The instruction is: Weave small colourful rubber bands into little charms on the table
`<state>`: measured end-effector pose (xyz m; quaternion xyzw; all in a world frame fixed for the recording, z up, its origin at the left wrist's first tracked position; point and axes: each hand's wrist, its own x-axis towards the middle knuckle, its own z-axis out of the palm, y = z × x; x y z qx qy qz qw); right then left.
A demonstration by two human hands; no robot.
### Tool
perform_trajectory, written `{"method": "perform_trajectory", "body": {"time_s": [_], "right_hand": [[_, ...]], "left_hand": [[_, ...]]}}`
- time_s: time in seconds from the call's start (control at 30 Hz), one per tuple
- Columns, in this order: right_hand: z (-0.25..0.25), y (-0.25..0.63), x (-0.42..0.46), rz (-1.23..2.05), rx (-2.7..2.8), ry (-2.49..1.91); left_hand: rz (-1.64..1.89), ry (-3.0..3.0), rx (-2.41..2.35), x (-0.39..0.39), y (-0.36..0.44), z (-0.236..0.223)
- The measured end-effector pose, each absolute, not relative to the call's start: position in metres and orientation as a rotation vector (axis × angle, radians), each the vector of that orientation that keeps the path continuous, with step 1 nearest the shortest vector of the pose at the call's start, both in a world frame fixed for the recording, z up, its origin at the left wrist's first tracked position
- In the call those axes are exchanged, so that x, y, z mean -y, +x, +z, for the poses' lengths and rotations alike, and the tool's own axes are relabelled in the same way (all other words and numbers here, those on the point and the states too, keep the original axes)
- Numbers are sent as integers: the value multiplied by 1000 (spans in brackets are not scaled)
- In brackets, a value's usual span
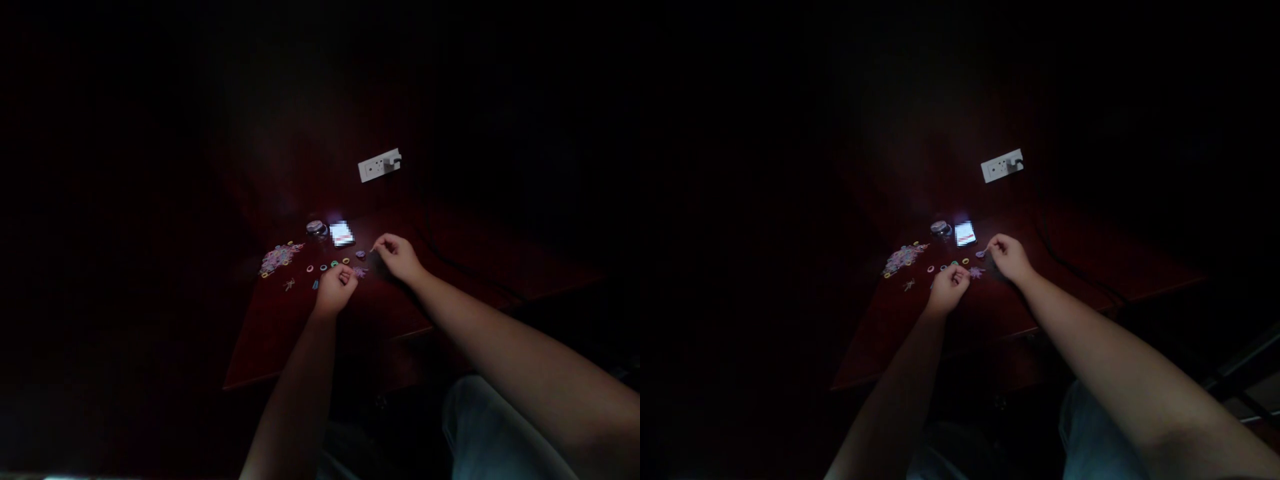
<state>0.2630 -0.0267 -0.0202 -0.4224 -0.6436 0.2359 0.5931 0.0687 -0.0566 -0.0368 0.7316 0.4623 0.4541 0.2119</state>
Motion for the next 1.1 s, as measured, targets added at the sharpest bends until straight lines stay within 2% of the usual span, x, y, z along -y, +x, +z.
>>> {"method": "perform_trajectory", "body": {"time_s": [0.1, 0.37, 1.1], "right_hand": [[-22, 279, 20, 513, 1385, -977], [-35, 295, 14, 458, 1689, -1380], [-43, 297, 5, 422, 1737, -1394]], "left_hand": [[1276, 2021, -1309, 57, 67, -37], [1265, 1976, -1328, 61, 68, -32], [1276, 1966, -1309, 61, 68, -31]]}}
